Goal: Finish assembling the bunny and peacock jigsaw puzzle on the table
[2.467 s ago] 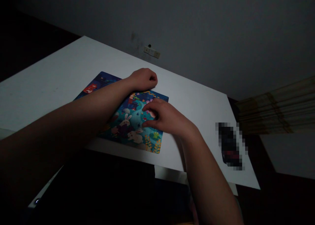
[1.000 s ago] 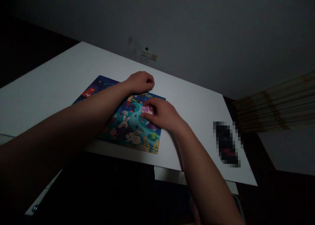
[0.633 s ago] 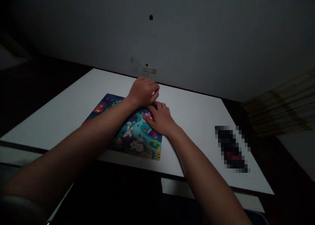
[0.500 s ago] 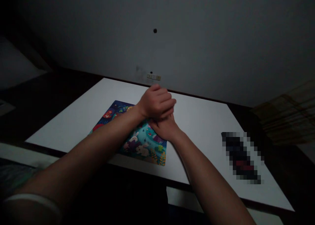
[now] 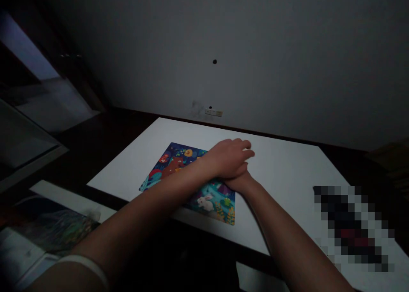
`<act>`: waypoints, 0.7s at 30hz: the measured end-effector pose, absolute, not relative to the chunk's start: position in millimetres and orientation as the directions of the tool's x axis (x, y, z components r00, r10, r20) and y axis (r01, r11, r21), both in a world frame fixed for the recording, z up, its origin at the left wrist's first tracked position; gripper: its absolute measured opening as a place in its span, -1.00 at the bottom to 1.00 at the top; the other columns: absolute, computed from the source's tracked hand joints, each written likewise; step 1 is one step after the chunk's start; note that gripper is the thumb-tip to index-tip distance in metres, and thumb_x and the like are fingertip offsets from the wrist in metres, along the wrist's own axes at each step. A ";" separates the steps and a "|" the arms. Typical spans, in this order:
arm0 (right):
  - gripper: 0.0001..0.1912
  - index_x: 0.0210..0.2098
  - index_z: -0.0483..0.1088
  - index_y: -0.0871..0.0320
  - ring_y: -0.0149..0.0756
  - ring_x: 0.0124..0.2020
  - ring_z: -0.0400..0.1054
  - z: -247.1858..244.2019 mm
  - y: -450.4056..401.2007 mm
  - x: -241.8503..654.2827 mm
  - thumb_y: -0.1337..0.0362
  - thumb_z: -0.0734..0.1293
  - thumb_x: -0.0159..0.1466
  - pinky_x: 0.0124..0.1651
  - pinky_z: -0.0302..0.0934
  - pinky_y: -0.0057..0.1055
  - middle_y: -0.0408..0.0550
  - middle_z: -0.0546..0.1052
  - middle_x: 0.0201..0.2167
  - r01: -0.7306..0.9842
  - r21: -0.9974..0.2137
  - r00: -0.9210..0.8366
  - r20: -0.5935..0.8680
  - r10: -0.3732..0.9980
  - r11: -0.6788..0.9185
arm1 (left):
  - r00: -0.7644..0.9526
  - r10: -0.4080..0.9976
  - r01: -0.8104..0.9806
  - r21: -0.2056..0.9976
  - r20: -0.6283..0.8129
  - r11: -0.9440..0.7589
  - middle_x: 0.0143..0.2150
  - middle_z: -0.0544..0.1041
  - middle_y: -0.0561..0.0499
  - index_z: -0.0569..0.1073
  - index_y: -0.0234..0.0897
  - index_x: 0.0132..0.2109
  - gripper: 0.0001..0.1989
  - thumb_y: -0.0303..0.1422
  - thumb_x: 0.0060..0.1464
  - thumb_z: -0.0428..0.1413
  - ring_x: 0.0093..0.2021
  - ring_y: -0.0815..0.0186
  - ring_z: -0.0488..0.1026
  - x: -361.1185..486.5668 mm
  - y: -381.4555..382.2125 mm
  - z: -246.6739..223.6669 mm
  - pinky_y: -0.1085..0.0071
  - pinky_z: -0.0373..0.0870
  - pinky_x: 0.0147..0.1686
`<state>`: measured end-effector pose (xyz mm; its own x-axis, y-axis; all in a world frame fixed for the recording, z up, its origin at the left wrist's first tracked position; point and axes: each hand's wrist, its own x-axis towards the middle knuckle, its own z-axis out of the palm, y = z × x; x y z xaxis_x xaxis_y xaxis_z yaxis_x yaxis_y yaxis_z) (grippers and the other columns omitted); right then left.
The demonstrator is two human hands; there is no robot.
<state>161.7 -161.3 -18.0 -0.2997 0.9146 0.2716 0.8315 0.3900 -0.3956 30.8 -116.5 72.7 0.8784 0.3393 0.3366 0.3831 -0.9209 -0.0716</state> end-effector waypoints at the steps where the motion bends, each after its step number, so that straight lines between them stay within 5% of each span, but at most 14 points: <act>1: -0.57 0.31 0.65 -0.03 0.40 0.29 0.59 -17.5 -159.8 161.9 0.15 0.40 0.50 0.27 0.52 0.28 0.23 0.71 0.21 0.831 -0.387 -0.312 0.269 0.911 0.399 | 0.857 0.404 0.433 -0.023 0.319 -0.901 0.43 0.61 -0.23 0.65 -0.19 0.31 -0.63 -0.29 0.49 0.14 0.34 -0.04 0.60 15.3 -108.4 73.9 0.00 0.57 0.26; 4: -0.55 0.37 0.61 -0.01 0.35 0.46 0.47 -16.6 -155.9 162.4 0.05 0.34 0.59 0.43 0.37 0.33 0.26 0.61 0.42 0.852 -0.337 -0.335 0.237 0.912 0.401 | 0.774 0.600 0.602 0.058 0.204 -0.796 0.64 0.42 -0.26 0.52 -0.29 0.51 -0.45 -0.22 0.51 0.13 0.60 -0.06 0.38 -41.9 -88.2 74.0 0.02 0.36 0.56; 8: -0.46 0.54 0.48 -0.12 0.27 0.62 0.28 -20.2 -154.3 163.4 0.02 0.26 0.65 0.56 0.21 0.34 0.19 0.43 0.60 0.890 -0.295 -0.295 0.205 0.933 0.347 | 0.642 0.767 0.765 0.082 -0.002 -0.639 0.74 0.24 -0.26 0.37 -0.27 0.64 -0.28 -0.05 0.52 0.14 0.73 -0.12 0.17 -109.1 -88.7 50.0 -0.01 0.16 0.68; 12: -0.41 0.59 0.44 0.02 0.22 0.66 0.24 -20.8 -153.8 163.0 0.03 0.20 0.68 0.62 0.15 0.25 0.22 0.39 0.64 0.897 -0.279 -0.304 0.177 0.936 0.344 | 0.584 0.811 0.806 0.142 -0.028 -0.575 0.80 0.07 -0.21 0.24 -0.15 0.72 -0.19 0.18 0.59 -0.07 0.78 -0.17 0.01 -138.5 -107.9 11.2 -0.23 -0.03 0.72; 21: -0.35 0.65 0.35 0.13 0.10 0.69 0.19 -5.3 -158.9 151.1 0.04 0.16 0.69 0.70 0.04 0.04 0.20 0.31 0.68 0.933 -0.214 -0.274 0.095 0.957 0.288 | 0.562 0.827 0.822 0.131 -0.032 -0.554 0.81 -0.01 -0.20 0.18 -0.15 0.74 -0.17 0.19 0.60 -0.14 0.79 -0.20 -0.04 -140.1 -111.0 -0.2 -0.24 -0.04 0.71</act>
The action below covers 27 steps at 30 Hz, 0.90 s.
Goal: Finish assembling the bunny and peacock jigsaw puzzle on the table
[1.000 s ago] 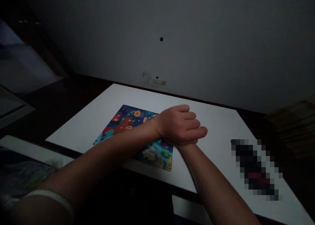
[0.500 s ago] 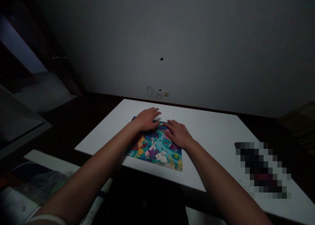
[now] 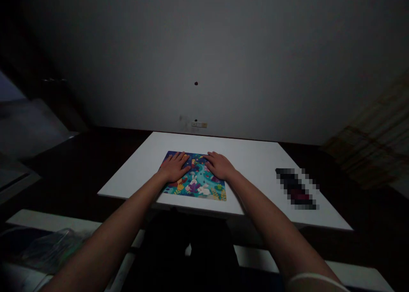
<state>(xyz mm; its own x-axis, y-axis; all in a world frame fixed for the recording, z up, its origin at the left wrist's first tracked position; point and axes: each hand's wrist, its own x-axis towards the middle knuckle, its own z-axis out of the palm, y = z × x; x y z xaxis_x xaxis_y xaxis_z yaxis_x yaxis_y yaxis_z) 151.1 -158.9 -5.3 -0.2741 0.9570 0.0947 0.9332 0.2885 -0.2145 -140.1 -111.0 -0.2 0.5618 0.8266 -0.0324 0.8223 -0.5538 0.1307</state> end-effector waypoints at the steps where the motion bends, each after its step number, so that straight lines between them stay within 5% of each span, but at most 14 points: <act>1: -0.36 0.64 0.36 0.13 0.09 0.69 0.20 -3.0 -160.0 150.1 0.04 0.17 0.69 0.69 0.05 0.03 0.20 0.32 0.68 0.936 -0.208 -0.269 0.094 0.958 0.283 | 0.560 0.828 0.824 0.128 -0.031 -0.553 0.81 0.00 -0.20 0.18 -0.14 0.74 -0.17 0.20 0.59 -0.15 0.79 -0.19 -0.04 -140.0 -110.7 0.1 -0.23 -0.03 0.71; 5: -0.41 0.60 0.43 0.08 0.12 0.62 0.29 9.6 -167.0 143.3 0.07 0.20 0.68 0.65 0.12 0.10 0.19 0.44 0.61 0.948 -0.149 -0.265 0.115 0.957 0.280 | 0.554 0.831 0.829 0.113 -0.037 -0.548 0.81 0.01 -0.19 0.16 -0.11 0.75 -0.16 0.22 0.59 -0.19 0.80 -0.17 -0.04 -139.4 -111.0 0.1 -0.22 -0.04 0.71; 10: -0.52 0.30 0.68 0.12 0.22 0.54 0.34 19.9 -186.4 115.2 0.19 0.19 0.66 0.65 0.06 0.20 0.25 0.64 0.39 0.949 0.008 -0.313 0.164 0.936 0.316 | 0.554 0.831 0.828 0.126 -0.038 -0.546 0.82 -0.02 -0.22 0.15 -0.17 0.75 -0.12 0.24 0.58 -0.22 0.80 -0.20 -0.06 -127.6 -109.8 1.2 -0.25 -0.07 0.70; 13: -0.42 0.43 0.57 0.15 0.25 0.51 0.39 12.9 -200.0 99.8 0.00 0.16 0.69 0.59 0.17 0.21 0.29 0.54 0.51 0.961 -0.085 -0.254 0.119 0.960 0.265 | 0.541 0.841 0.835 0.132 -0.027 -0.533 0.82 -0.02 -0.23 0.15 -0.19 0.75 -0.12 0.23 0.59 -0.22 0.80 -0.19 -0.06 -112.1 -106.2 1.1 -0.24 -0.07 0.70; 18: -0.18 0.75 0.09 0.15 0.32 0.75 -0.01 -6.1 -211.3 99.0 -0.16 0.08 0.69 0.70 -0.04 0.28 0.25 0.09 0.77 0.968 -0.216 -0.127 0.029 0.992 0.130 | 0.527 0.850 0.841 0.141 0.004 -0.523 0.81 0.02 -0.23 0.16 -0.19 0.74 -0.14 0.20 0.59 -0.21 0.79 -0.20 -0.04 -91.8 -102.7 1.1 -0.25 -0.05 0.70; 23: -0.21 0.75 0.13 0.13 0.33 0.76 -0.03 -8.5 -211.9 102.8 -0.14 0.10 0.69 0.72 -0.11 0.27 0.24 0.11 0.77 0.962 -0.238 -0.127 0.036 0.991 0.131 | 0.521 0.853 0.843 0.154 0.002 -0.515 0.80 0.07 -0.23 0.19 -0.23 0.73 -0.21 0.10 0.62 -0.19 0.78 -0.20 -0.01 -86.8 -116.2 0.9 -0.18 -0.05 0.71; 27: -0.33 0.65 0.30 0.22 0.22 0.68 0.17 1.7 -215.1 102.3 0.03 0.16 0.70 0.68 0.00 0.14 0.28 0.29 0.69 0.959 -0.236 -0.132 0.123 0.984 0.159 | 0.575 0.818 0.810 0.142 -0.007 -0.568 0.82 -0.01 -0.26 0.14 -0.30 0.75 -0.22 0.01 0.63 -0.18 0.80 -0.17 -0.08 -88.0 -138.2 -3.8 -0.16 -0.08 0.72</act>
